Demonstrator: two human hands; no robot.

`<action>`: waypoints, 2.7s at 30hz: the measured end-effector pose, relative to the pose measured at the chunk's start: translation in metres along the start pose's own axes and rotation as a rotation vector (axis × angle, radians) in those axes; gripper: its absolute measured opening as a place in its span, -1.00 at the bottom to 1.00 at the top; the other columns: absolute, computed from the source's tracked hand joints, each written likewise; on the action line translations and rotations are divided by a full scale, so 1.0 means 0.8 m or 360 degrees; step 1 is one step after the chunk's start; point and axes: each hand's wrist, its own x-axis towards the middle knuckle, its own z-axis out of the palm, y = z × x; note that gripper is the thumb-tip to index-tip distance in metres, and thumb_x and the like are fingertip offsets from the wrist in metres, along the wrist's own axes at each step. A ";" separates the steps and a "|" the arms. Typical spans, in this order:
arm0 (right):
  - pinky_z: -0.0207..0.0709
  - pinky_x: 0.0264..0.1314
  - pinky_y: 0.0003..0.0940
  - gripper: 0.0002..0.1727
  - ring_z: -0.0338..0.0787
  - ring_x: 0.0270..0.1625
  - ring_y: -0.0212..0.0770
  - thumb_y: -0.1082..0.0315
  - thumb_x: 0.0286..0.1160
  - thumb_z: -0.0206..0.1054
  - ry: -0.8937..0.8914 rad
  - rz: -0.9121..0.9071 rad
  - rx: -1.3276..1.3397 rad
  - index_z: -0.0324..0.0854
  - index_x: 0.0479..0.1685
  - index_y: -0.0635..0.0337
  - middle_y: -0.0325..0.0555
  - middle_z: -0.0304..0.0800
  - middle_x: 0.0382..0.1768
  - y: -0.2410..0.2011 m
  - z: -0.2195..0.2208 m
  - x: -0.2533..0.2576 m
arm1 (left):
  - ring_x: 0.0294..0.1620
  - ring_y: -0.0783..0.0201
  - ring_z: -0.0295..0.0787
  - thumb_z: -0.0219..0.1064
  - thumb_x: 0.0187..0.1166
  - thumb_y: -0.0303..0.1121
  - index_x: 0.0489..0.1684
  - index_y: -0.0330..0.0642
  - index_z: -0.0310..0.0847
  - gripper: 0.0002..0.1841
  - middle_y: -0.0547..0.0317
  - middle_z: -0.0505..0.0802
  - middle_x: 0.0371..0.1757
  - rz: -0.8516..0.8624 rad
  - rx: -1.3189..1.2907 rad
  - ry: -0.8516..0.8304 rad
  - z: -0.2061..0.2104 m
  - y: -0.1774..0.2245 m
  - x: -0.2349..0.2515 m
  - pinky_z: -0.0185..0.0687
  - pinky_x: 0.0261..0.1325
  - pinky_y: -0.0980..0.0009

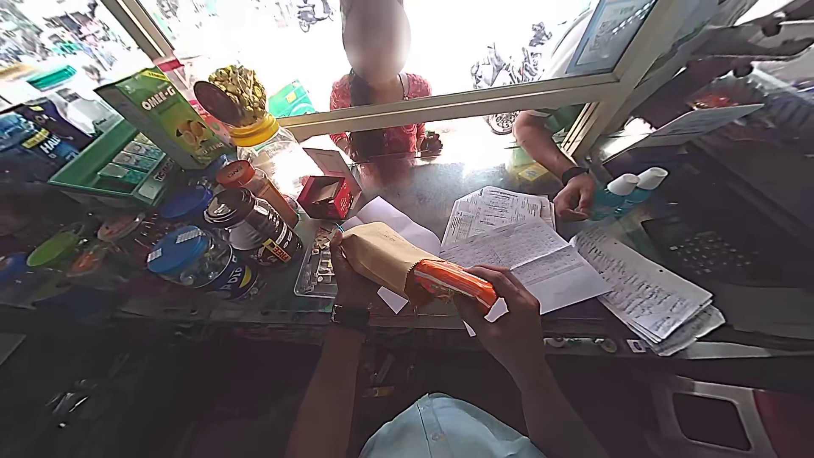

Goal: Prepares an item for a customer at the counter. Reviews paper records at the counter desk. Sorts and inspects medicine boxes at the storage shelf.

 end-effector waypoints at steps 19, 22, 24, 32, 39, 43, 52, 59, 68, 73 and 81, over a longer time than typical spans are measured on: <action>0.77 0.10 -0.03 -0.79 0.84 0.16 -0.16 0.61 0.10 0.55 -0.0226 -0.0122 0.0195 0.85 -0.33 0.11 -0.12 0.89 0.09 0.052 0.058 0.129 | -0.04 0.27 0.79 -0.46 0.58 0.51 0.49 0.17 0.33 -0.18 0.20 0.80 0.14 -0.0050 0.0294 0.0048 0.015 -0.058 0.006 0.76 -0.10 0.12; 0.75 0.11 -0.02 -0.75 0.84 0.21 -0.15 0.58 0.37 0.32 -0.0172 -0.0024 -0.0074 0.86 -0.21 0.04 -0.18 0.89 0.15 0.089 0.091 0.193 | -0.65 0.35 0.59 -0.45 0.67 0.33 0.21 0.09 0.45 -0.32 0.09 0.85 -0.04 -0.0072 0.0281 0.0162 -0.023 -0.027 -0.024 0.45 -0.71 0.47; 0.71 0.14 0.01 -0.75 0.83 0.20 -0.09 0.53 0.46 0.24 -0.0236 -0.0031 -0.0081 0.85 -0.19 0.10 -0.10 0.88 0.11 0.120 0.122 0.227 | -0.69 0.46 0.57 -0.43 0.80 0.08 0.09 0.09 0.61 -0.40 0.22 0.89 -0.24 -0.0046 0.0413 0.0090 -0.046 -0.004 -0.069 0.47 -0.70 0.58; 0.35 0.60 0.27 -0.22 0.50 0.62 0.13 0.54 0.11 0.46 -0.1349 0.0080 -0.0375 0.59 0.56 -0.03 0.08 0.60 0.52 0.184 0.157 0.276 | -0.59 0.31 0.74 -0.43 0.74 0.04 0.21 -0.02 0.62 -0.36 -0.04 0.90 -0.25 -0.0069 0.0559 0.0289 -0.129 -0.001 -0.216 0.54 -0.65 0.54; 0.78 0.07 -0.39 -0.76 0.86 -0.03 -0.38 0.45 0.58 0.30 -0.0848 -0.0156 0.0645 0.76 0.10 0.31 -0.10 0.90 -0.05 0.017 -0.014 0.034 | -0.51 0.48 0.63 -0.34 0.86 -0.15 -0.13 -0.10 0.71 -0.44 0.18 0.85 -0.30 -0.0163 0.0853 0.0157 -0.112 -0.057 -0.257 0.49 -0.51 0.63; 0.76 0.10 -0.28 -0.57 0.89 0.04 -0.23 0.39 0.76 0.16 -0.1188 -0.0055 0.0375 0.57 0.56 0.10 -0.05 0.88 0.15 0.019 -0.022 -0.117 | -0.31 0.55 0.73 0.05 0.78 -0.31 -0.06 -0.18 0.78 -0.68 0.35 0.87 -0.24 -0.0328 0.1280 -0.0185 -0.086 -0.099 -0.269 0.65 -0.25 0.60; 0.83 0.04 -0.37 -0.59 0.93 -0.04 -0.31 0.01 0.51 0.49 -0.0486 0.0272 -0.0002 0.76 -0.26 0.25 -0.07 0.94 -0.15 0.099 -0.124 -0.130 | -0.13 0.25 0.76 0.16 0.78 -0.20 -0.13 -0.12 0.87 -0.67 0.18 0.88 -0.26 0.0591 0.2310 -0.0722 -0.035 -0.193 -0.238 0.65 0.05 0.31; 0.81 0.16 -0.35 -0.69 0.92 0.07 -0.32 0.13 0.67 0.33 -0.0420 0.0255 0.0095 0.75 -0.09 0.25 -0.16 0.94 -0.05 0.175 -0.175 -0.038 | -0.17 0.04 0.87 0.17 0.59 -0.54 -0.25 -0.34 0.84 -0.76 -0.06 0.88 -0.27 0.1532 0.3473 -0.0719 -0.009 -0.294 -0.151 0.75 -0.07 0.24; 0.83 0.08 -0.23 -0.82 0.93 0.03 -0.22 0.16 0.74 0.24 0.0062 0.0101 0.0368 0.71 -0.04 -0.02 -0.33 0.94 -0.08 0.241 -0.209 0.022 | -0.19 0.15 0.85 0.45 0.44 -0.46 -0.43 -0.17 0.88 -0.90 0.13 0.91 -0.34 0.1024 0.2932 -0.0626 0.024 -0.266 -0.136 0.77 -0.09 0.32; 0.77 0.20 -0.14 -0.62 0.90 0.13 -0.16 -0.23 0.74 0.06 0.0298 0.0042 0.0797 0.66 0.12 -0.31 -0.35 0.92 0.00 0.238 -0.199 0.022 | -0.27 0.37 0.77 0.61 0.35 -0.38 -0.39 -0.24 0.81 -0.87 0.18 0.86 -0.34 0.0551 0.2012 -0.0286 0.033 -0.233 -0.106 0.73 -0.12 0.39; -0.09 0.81 0.42 -0.50 0.37 0.72 0.36 -0.10 0.58 0.35 -0.1035 -0.0021 -0.0261 0.79 0.36 -0.05 0.02 0.68 0.51 0.279 -0.113 -0.036 | -0.41 0.46 0.71 0.27 0.73 -0.24 -0.13 -0.12 0.51 -0.85 0.36 0.70 -0.40 0.0794 0.1656 0.0675 0.005 -0.112 -0.022 0.76 -0.19 0.39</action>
